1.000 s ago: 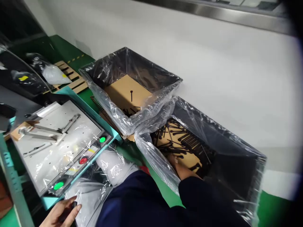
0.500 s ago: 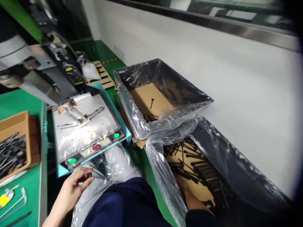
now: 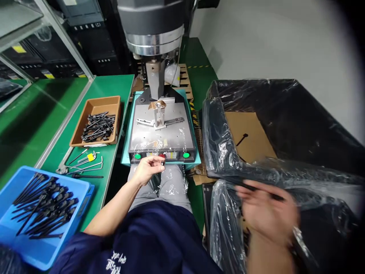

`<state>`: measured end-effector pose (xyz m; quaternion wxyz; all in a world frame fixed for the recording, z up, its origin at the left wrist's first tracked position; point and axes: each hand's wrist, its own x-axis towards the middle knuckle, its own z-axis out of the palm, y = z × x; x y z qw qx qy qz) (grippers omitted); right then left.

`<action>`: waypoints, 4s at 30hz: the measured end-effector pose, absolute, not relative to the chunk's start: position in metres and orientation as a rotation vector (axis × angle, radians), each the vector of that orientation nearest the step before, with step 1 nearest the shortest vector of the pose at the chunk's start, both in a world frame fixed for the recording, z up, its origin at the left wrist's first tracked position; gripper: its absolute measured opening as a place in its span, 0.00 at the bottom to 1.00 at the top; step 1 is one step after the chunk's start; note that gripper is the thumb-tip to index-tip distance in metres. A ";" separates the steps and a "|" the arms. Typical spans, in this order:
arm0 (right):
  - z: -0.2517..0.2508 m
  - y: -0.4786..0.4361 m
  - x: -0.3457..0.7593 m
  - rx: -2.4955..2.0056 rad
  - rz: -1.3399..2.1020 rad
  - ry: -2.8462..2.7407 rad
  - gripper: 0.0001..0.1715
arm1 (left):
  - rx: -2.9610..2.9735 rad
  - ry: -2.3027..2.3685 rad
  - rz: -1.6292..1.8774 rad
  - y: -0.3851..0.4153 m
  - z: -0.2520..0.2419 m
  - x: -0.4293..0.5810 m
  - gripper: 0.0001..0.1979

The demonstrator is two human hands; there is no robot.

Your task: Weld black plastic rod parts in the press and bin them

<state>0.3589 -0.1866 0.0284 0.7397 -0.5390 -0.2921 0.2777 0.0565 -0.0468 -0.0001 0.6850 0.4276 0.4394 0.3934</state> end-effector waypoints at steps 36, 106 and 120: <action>-0.006 -0.089 0.206 -1.245 1.108 -1.828 0.19 | 1.615 0.929 0.899 -0.039 0.014 -0.014 0.19; -0.014 -0.075 0.175 -1.027 1.368 -0.995 0.21 | 1.513 0.900 1.052 -0.012 0.028 0.034 0.15; -0.013 0.012 0.197 -1.324 0.796 -1.215 0.22 | 1.544 1.042 1.156 0.071 0.053 0.068 0.12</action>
